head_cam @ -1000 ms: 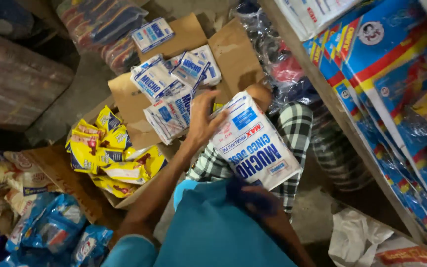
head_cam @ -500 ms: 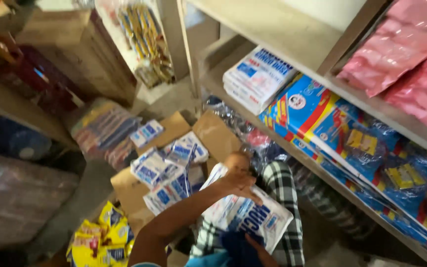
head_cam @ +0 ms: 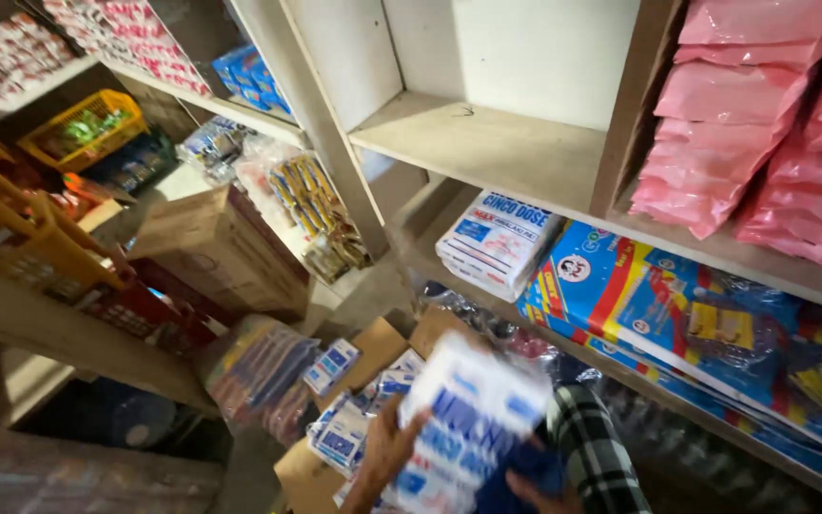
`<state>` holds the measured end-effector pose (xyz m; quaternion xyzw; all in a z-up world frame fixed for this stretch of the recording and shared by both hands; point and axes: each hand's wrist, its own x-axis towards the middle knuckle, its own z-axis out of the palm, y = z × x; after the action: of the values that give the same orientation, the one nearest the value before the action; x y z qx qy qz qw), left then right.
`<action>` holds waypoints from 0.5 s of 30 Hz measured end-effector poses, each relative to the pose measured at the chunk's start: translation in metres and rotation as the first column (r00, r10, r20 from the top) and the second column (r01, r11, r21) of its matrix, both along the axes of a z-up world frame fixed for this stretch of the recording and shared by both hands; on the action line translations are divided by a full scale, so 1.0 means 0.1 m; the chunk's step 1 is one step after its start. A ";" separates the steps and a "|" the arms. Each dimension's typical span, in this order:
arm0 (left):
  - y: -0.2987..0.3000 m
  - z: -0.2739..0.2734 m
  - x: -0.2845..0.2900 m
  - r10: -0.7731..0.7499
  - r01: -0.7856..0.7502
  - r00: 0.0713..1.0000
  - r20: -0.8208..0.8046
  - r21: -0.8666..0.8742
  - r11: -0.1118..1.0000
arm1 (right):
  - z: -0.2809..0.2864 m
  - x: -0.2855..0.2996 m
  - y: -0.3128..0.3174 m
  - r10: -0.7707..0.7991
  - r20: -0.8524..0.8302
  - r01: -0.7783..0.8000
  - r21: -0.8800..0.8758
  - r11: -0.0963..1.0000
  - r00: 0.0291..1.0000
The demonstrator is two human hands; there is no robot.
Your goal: Wiping dust off product packages with a cloth and placing them onto grocery store shelves.
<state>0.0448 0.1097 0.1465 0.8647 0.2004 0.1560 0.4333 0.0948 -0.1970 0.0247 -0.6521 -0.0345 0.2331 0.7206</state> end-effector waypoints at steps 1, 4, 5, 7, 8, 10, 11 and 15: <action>0.06 0.09 0.06 0.084 -0.084 0.996 0.002 -0.016 0.996 | 0.53 0.35 0.24 -0.010 -0.018 0.009 -0.006 1.000 1.000; 0.12 0.80 0.52 0.096 -0.061 0.986 0.139 -0.239 0.969 | 1.41 0.86 0.52 0.009 0.017 -0.010 0.076 0.997 1.000; 0.18 0.91 0.72 0.086 -0.050 0.986 0.145 -0.235 0.971 | 1.43 1.05 0.60 -0.001 0.023 -0.001 0.080 0.997 1.000; 0.28 1.13 1.14 0.084 -0.059 0.993 0.080 -0.274 0.960 | 1.48 1.47 0.76 -0.022 0.282 -0.020 0.145 0.989 0.959; 0.37 1.10 1.37 0.074 -0.048 0.993 0.089 -0.270 0.962 | 1.60 1.62 0.80 -0.033 0.290 -0.012 0.150 0.989 0.957; 0.55 1.04 1.85 0.084 -0.092 0.996 -0.038 -0.324 0.942 | 1.83 1.92 0.89 -0.029 0.195 0.005 0.121 0.993 0.980; 0.61 0.98 2.05 0.078 -0.086 0.996 -0.039 -0.325 0.942 | 1.77 2.10 0.93 -0.035 0.194 0.012 0.120 0.993 0.980; 0.92 0.52 2.86 0.042 -0.144 0.978 -0.205 -0.514 0.846 | 1.92 2.57 0.96 0.017 0.157 -0.011 -0.042 0.999 0.987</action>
<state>0.3304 0.2013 0.1982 0.7132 0.3167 0.0346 0.6243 0.3514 -0.1008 0.2171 -0.6827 -0.0910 0.1867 0.7006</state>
